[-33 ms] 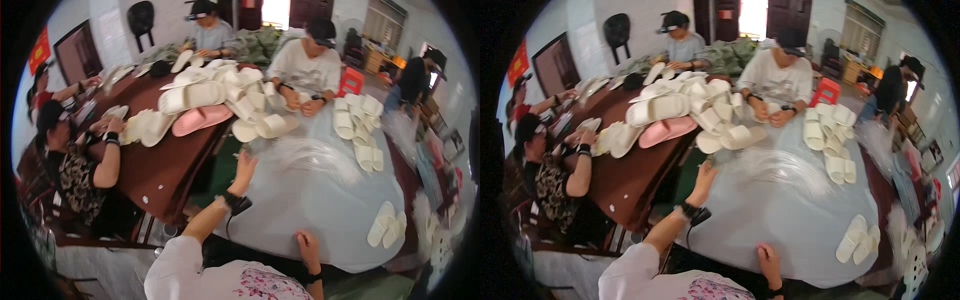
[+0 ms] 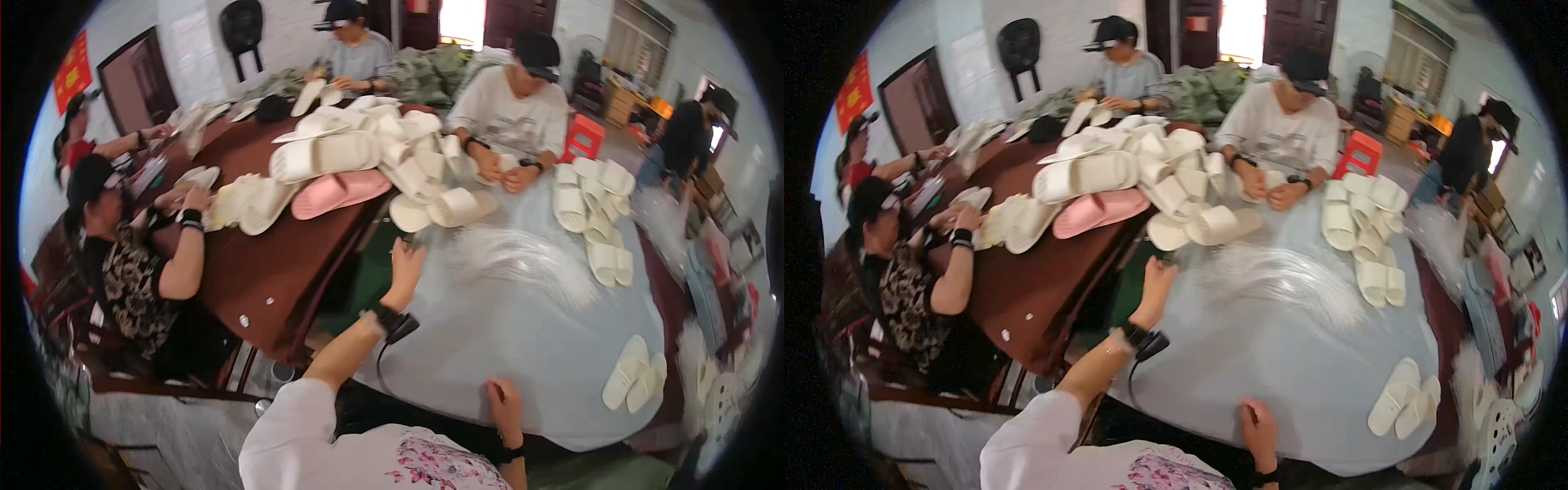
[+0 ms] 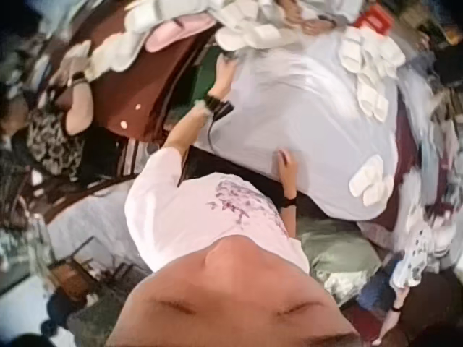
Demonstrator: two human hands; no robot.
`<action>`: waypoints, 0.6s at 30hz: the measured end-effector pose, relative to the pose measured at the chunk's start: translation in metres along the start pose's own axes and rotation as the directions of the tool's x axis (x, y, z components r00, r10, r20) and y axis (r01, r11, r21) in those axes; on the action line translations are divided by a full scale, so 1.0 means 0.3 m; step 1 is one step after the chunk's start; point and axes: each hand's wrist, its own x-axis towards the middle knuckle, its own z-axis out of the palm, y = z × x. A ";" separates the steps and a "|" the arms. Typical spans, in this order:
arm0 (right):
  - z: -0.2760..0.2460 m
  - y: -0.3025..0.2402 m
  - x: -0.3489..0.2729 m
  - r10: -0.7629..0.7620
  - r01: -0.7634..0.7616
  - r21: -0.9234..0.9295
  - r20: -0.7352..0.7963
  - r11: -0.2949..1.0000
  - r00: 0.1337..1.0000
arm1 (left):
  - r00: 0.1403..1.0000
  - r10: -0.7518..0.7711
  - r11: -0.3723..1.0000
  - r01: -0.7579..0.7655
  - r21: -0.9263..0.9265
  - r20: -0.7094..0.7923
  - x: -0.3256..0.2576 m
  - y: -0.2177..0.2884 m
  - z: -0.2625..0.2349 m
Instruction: Assembling and inspecting white slippers at a production table.
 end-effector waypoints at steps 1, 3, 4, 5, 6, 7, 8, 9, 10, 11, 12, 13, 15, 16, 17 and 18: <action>0.002 -0.003 0.007 -0.129 0.096 -0.220 -0.137 0.971 0.982 | 0.981 0.068 0.998 -0.065 0.019 -0.182 0.005 0.096 0.062; 0.011 -0.028 0.015 -0.314 0.207 -0.424 -0.200 0.882 0.928 | 0.846 0.260 0.954 -0.151 0.259 -0.465 0.106 0.156 0.022; 0.011 -0.036 0.014 -0.293 0.186 -0.426 -0.198 0.885 0.935 | 0.755 0.363 0.931 -0.265 0.253 -0.546 0.163 0.179 -0.007; 0.010 -0.030 0.015 -0.262 0.147 -0.434 -0.216 0.889 0.941 | 0.694 0.444 0.892 -0.280 0.356 -0.567 0.209 0.225 -0.017; 0.011 -0.015 0.016 -0.270 0.157 -0.430 -0.215 0.889 0.939 | 0.625 0.527 0.841 -0.285 0.459 -0.576 0.244 0.296 -0.045; 0.008 0.006 0.018 -0.290 0.178 -0.408 -0.232 0.896 0.928 | 0.534 0.599 0.793 -0.289 0.537 -0.597 0.278 0.369 -0.069; 0.010 0.017 0.021 -0.306 0.192 -0.390 -0.254 0.900 0.918 | 0.445 0.661 0.743 -0.282 0.607 -0.604 0.313 0.432 -0.096; 0.016 0.009 0.024 -0.310 0.197 -0.388 -0.254 0.900 0.916 | 0.448 0.614 0.779 -0.208 0.592 -0.650 0.363 0.471 -0.149; 0.017 -0.003 0.021 -0.311 0.200 -0.383 -0.254 0.902 0.916 | 0.449 0.566 0.807 -0.133 0.575 -0.691 0.408 0.502 -0.205; 0.017 -0.009 0.014 -0.306 0.190 -0.389 -0.263 0.901 0.915 | 0.409 0.597 0.749 0.025 0.663 -0.690 0.446 0.523 -0.243; 0.012 -0.008 0.012 -0.303 0.184 -0.387 -0.274 0.903 0.913 | 0.367 0.639 0.663 0.183 0.726 -0.676 0.476 0.548 -0.277; 0.012 -0.004 0.017 -0.321 0.193 -0.397 -0.285 0.897 0.903 | 0.461 0.551 0.651 0.284 0.704 -0.696 0.501 0.557 -0.307; 0.013 -0.008 0.020 -0.337 0.202 -0.400 -0.302 0.894 0.892 | 0.610 0.406 0.630 0.353 0.691 -0.681 0.541 0.565 -0.410; 0.011 -0.019 0.021 -0.321 0.189 -0.407 -0.285 0.894 0.903 | 0.678 0.356 0.641 0.324 0.696 -0.643 0.557 0.561 -0.462; 0.012 -0.029 0.017 -0.305 0.176 -0.420 -0.263 0.890 0.915 | 0.669 0.381 0.680 0.266 0.684 -0.639 0.576 0.540 -0.497; 0.011 -0.035 0.017 -0.307 0.180 -0.416 -0.263 0.892 0.915 | 0.666 0.386 0.678 0.264 0.686 -0.638 0.585 0.529 -0.518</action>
